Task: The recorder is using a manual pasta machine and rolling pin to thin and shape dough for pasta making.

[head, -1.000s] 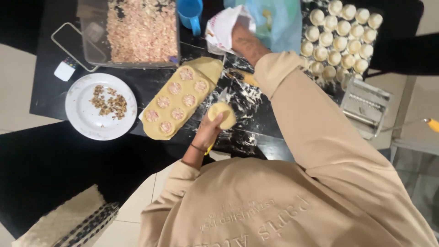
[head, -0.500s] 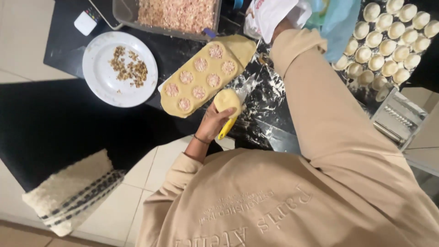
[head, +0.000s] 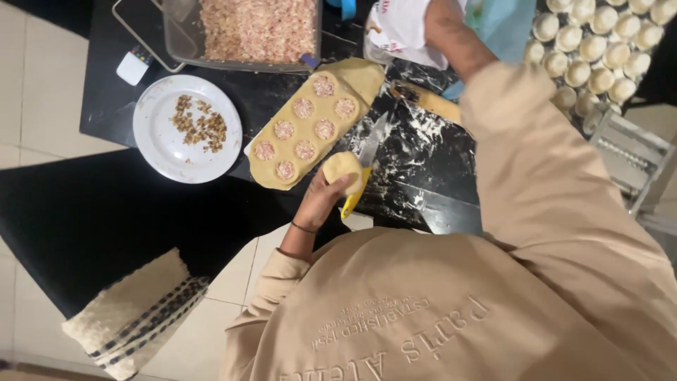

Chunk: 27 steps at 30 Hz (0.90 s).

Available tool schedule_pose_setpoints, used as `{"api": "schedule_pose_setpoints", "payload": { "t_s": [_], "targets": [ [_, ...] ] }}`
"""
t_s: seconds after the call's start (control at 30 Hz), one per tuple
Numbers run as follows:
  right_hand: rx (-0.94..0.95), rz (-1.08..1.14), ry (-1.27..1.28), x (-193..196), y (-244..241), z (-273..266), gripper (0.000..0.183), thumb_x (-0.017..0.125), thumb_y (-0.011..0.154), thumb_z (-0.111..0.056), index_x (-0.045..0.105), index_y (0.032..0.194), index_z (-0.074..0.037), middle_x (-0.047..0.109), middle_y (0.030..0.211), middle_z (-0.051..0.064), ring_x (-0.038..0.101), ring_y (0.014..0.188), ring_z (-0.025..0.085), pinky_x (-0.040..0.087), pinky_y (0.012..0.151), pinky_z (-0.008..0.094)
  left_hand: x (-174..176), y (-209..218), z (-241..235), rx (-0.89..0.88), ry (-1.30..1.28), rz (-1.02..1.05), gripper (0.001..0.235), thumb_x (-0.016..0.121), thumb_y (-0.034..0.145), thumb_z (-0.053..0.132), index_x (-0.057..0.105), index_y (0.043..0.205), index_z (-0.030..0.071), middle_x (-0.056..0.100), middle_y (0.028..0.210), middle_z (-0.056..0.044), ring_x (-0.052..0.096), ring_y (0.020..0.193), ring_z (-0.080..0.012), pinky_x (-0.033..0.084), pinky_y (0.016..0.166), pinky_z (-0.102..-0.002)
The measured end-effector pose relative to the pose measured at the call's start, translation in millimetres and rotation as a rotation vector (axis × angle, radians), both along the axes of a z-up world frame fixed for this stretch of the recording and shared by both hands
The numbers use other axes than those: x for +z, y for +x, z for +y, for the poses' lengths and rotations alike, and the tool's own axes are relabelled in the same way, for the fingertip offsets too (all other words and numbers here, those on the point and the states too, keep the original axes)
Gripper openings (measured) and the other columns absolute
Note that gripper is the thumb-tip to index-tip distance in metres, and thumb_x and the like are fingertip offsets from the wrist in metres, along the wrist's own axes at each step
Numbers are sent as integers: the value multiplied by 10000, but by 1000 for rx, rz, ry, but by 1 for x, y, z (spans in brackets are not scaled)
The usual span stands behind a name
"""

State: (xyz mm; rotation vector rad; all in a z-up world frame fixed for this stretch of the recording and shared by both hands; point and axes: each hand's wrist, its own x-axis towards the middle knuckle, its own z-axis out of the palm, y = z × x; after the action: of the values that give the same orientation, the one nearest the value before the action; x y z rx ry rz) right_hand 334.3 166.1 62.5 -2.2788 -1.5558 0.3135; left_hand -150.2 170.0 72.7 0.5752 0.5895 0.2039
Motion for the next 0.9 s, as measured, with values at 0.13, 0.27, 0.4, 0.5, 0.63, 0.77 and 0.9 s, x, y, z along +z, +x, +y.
{"api": "schedule_pose_setpoints", "payload": {
  "t_s": [0.13, 0.27, 0.4, 0.5, 0.63, 0.77, 0.9],
  "targets": [
    [-152, 242, 102, 75, -58, -54, 248, 731, 979, -133, 753, 1187, 2, 751, 1025, 159, 725, 925, 284, 553, 790, 383, -21, 1, -1, 32, -56, 37, 459, 628, 1011, 182, 515, 1424, 16, 640, 1333, -88, 640, 1217, -213, 550, 1005, -396],
    [-604, 1192, 551, 102, -92, -165, 176, 720, 957, 39, 708, 1132, 27, 744, 1072, 122, 759, 983, 213, 602, 848, 279, -26, 17, 3, 70, -47, 143, 423, 612, 1022, 304, 570, 1347, 39, 658, 1243, -66, 659, 1129, -196, 580, 921, -393],
    [-790, 1295, 650, 14, -96, -285, 233, 650, 971, 8, 687, 1199, 34, 738, 1135, 154, 754, 1038, 229, 627, 931, 310, -16, 38, -7, 79, 64, 199, 351, 615, 1025, 361, 647, 1199, 58, 686, 1103, -38, 675, 998, -148, 577, 837, -344],
    [-1115, 1611, 1022, -55, -122, -345, 208, 543, 1078, -122, 625, 1200, 24, 711, 1152, 155, 719, 1034, 265, 607, 880, 359, -22, 52, -19, 64, 174, 237, 374, 587, 1062, 416, 695, 992, 64, 695, 915, -19, 660, 816, -109, 544, 723, -294],
    [-1244, 1663, 1005, -63, -164, -339, 221, 514, 1054, -201, 608, 1164, -34, 713, 1165, 131, 697, 1046, 277, 573, 925, 420, -19, 73, -33, 13, 171, 289, 408, 582, 1051, 429, 674, 844, 91, 681, 771, -8, 646, 666, -103, 533, 613, -287],
    [-1239, 1717, 1075, -66, -183, -325, 223, 531, 1055, -210, 591, 1161, -24, 708, 1181, 140, 688, 1099, 298, 560, 1016, 458, -10, 83, -49, -38, 258, 300, 374, 601, 1017, 421, 678, 842, 100, 683, 764, -1, 654, 658, -99, 541, 604, -283],
    [-1204, 1737, 1045, -47, -183, -317, 261, 546, 1060, -222, 600, 1194, -4, 705, 1200, 144, 686, 1108, 292, 552, 1034, 447, -26, 81, -61, -78, 321, 332, 400, 615, 1025, 432, 652, 801, 102, 642, 725, 5, 609, 618, -97, 512, 574, -281]
  ]
}}
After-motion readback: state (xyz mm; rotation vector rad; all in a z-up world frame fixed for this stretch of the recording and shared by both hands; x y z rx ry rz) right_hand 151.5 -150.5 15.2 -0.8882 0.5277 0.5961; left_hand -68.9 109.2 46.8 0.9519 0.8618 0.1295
